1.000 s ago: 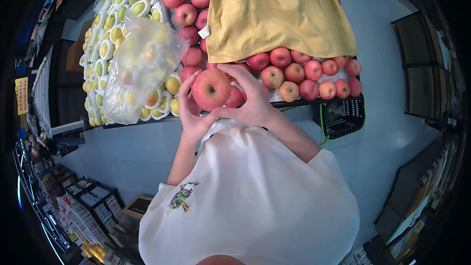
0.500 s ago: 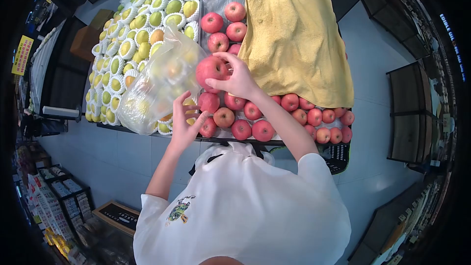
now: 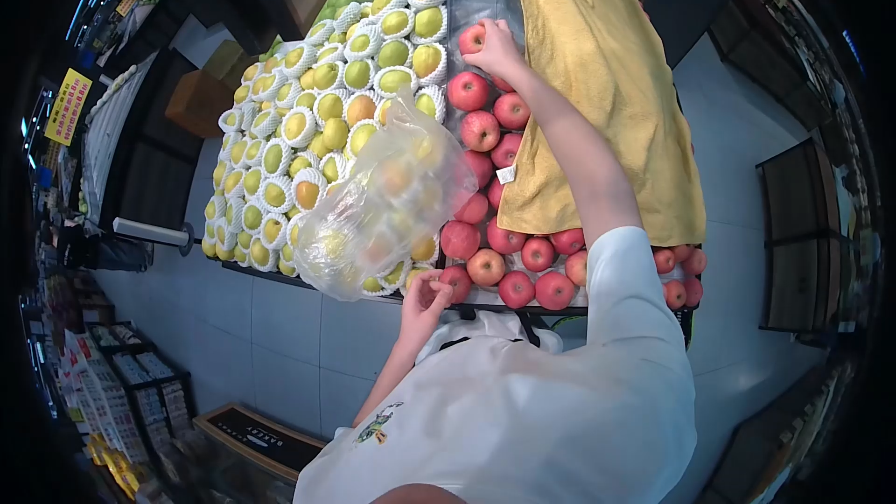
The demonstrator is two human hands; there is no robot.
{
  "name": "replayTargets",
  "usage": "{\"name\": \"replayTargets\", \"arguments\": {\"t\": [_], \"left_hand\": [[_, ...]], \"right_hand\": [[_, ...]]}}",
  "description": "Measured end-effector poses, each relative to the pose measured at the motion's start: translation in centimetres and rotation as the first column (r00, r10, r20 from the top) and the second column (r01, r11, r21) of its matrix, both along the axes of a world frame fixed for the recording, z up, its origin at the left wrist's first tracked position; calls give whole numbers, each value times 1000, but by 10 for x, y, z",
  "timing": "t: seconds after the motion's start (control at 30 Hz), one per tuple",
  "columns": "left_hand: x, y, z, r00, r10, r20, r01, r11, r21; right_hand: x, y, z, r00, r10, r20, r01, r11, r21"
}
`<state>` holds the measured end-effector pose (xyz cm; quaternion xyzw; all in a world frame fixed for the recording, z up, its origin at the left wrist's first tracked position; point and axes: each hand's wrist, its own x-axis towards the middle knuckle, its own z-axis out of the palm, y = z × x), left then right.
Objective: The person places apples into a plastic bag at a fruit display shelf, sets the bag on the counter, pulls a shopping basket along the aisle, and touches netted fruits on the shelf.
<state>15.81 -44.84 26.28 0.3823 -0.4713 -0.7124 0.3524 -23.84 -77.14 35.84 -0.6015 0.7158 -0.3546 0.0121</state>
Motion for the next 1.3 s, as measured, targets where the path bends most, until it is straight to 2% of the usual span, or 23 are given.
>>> {"name": "replayTargets", "arguments": {"t": [0.13, 0.23, 0.33, 0.53, 0.6, 0.63, 0.67, 0.7, 0.73, 0.8, 0.87, 0.93, 0.97, 1.03, 1.07, 1.13, 1.17, 1.23, 1.27, 1.3], "left_hand": [[8, 5, -6, 999, -40, 5, 39, 998, 55], [8, 4, -6, 997, -74, 4, 73, 996, 58], [5, 1, -5, 998, -66, -15, 67, 992, 110], [3, -12, -3, 995, -97, 29, 97, 995, 8], [5, -17, 15, 997, -64, 37, 65, 998, -22], [7, -19, 31, 989, -7, 148, 53, 950, -308], [11, -22, 49, 970, 75, 232, 73, 819, -569], [17, -27, 65, 975, 111, 194, 66, 690, -721], [23, -35, 87, 975, 108, 193, 68, 684, -726], [40, -48, 132, 945, 238, 224, 128, 361, -924], [52, -62, 155, 827, 455, 330, 255, 218, -942], [47, -72, 175, 617, 673, 409, 375, 205, -904], [43, -78, 177, 615, 670, 415, 386, 204, -900], [35, -90, 176, 395, 732, 555, 470, 358, -807], [33, -95, 170, 397, 734, 550, 476, 347, -808], [30, -103, 145, 312, 734, 604, 519, 401, -755], [31, -104, 136, 314, 729, 608, 526, 399, -751], [27, -104, 128, 265, 563, 783, 578, 557, -596], [25, -99, 127, 268, 559, 785, 585, 553, -593], [19, -91, 135, 330, 517, 790, 616, 516, -595]], "right_hand": [[4, -10, -3, 999, 5, -31, -4, 1000, 28], [9, -8, 2, 996, 92, -1, -92, 992, 92], [8, -4, 2, 994, 106, 12, -107, 991, 77], [3, 15, -2, 990, 141, 25, -142, 988, 65], [9, 30, 1, 988, 128, 86, -116, 984, -133], [23, 50, 15, 979, 95, 183, -72, 989, -128], [33, 72, 15, 979, 86, 186, -62, 989, -131], [44, 95, 14, 903, 144, 406, -71, 979, -189], [56, 117, 14, 776, 214, 594, -73, 965, -252], [94, 184, 12, 682, 259, 684, -122, 962, -243], [127, 246, 10, 510, 362, 780, -313, 923, -223], [153, 292, -1, 449, 310, 838, -404, 907, -119], [164, 310, -12, 402, 290, 868, -423, 900, -105], [180, 338, -33, 333, 238, 912, -457, 887, -64], [186, 349, -40, 310, 202, 929, -469, 882, -36], [191, 366, -49, 355, 193, 915, -490, 872, 6], [193, 373, -57, 361, 195, 912, -469, 883, -4], [193, 384, -50, 367, 192, 910, -440, 898, -12], [190, 390, -45, 461, 219, 860, -402, 916, -18], [187, 394, -34, 551, 238, 800, -364, 931, -26]]}}
